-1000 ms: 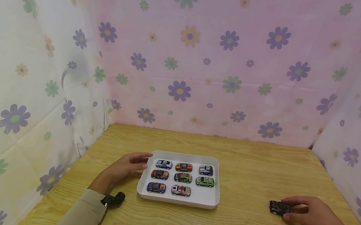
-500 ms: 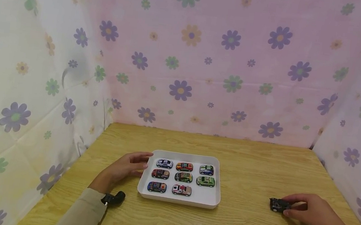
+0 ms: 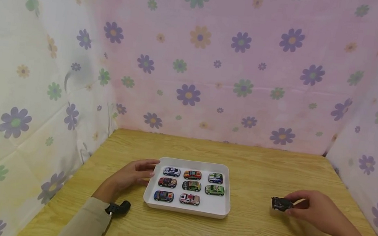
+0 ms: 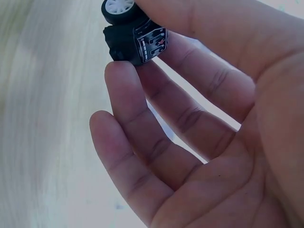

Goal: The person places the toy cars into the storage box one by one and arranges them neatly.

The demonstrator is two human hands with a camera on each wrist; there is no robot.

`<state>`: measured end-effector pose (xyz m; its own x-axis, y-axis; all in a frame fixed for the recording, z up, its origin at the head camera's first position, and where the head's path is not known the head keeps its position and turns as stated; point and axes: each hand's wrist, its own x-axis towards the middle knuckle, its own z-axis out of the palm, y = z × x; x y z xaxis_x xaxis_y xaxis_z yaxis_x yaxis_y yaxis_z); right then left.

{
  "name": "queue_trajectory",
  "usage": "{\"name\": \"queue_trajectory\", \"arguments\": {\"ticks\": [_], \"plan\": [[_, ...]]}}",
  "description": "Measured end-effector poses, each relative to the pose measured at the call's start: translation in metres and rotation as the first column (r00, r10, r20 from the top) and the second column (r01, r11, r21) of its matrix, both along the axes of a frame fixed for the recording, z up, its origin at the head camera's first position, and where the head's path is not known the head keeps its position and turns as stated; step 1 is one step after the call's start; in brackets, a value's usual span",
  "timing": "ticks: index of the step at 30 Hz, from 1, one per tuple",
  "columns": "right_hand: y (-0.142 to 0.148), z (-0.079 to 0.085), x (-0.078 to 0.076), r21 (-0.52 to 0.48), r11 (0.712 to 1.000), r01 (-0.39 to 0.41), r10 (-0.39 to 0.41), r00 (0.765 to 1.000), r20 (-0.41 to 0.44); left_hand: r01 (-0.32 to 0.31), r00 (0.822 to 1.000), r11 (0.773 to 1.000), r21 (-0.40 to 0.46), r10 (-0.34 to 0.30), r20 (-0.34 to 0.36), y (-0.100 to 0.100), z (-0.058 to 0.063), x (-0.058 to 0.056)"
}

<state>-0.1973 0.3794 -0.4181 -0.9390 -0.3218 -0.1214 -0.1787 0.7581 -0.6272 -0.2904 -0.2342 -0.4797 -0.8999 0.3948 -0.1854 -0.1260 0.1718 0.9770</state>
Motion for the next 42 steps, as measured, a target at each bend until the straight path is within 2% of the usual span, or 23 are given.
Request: {"name": "queue_trajectory", "arguments": {"ticks": [6, 19, 25, 37, 42], "plan": [[-0.01, 0.006, -0.005, -0.058, 0.997, -0.059, 0.059, 0.998, -0.008, 0.015, 1.0, 1.0, 0.023, -0.014, -0.004, 0.0, 0.0, 0.001], [-0.041, 0.02, -0.012, -0.03, 0.997, -0.078, 0.075, 0.994, -0.073, 0.025, 1.0, 0.999, 0.035, -0.024, -0.007, -0.001, -0.002, 0.0], [-0.056, 0.024, -0.016, -0.056, 0.994, -0.098, 0.091, 0.989, -0.115, 0.032, 0.999, 0.999, 0.042, -0.032, -0.005, 0.0, -0.002, -0.001], [-0.08, 0.032, -0.026, -0.08, 0.989, -0.126, 0.115, 0.984, -0.139, 0.025, 1.0, 0.999, 0.025, -0.025, -0.003, -0.001, -0.002, -0.001], [-0.089, 0.036, -0.029, -0.094, 0.986, -0.139, 0.127, 0.984, -0.125, 0.017, 1.0, 1.0, 0.01, -0.017, -0.003, -0.001, -0.002, -0.001]]}}
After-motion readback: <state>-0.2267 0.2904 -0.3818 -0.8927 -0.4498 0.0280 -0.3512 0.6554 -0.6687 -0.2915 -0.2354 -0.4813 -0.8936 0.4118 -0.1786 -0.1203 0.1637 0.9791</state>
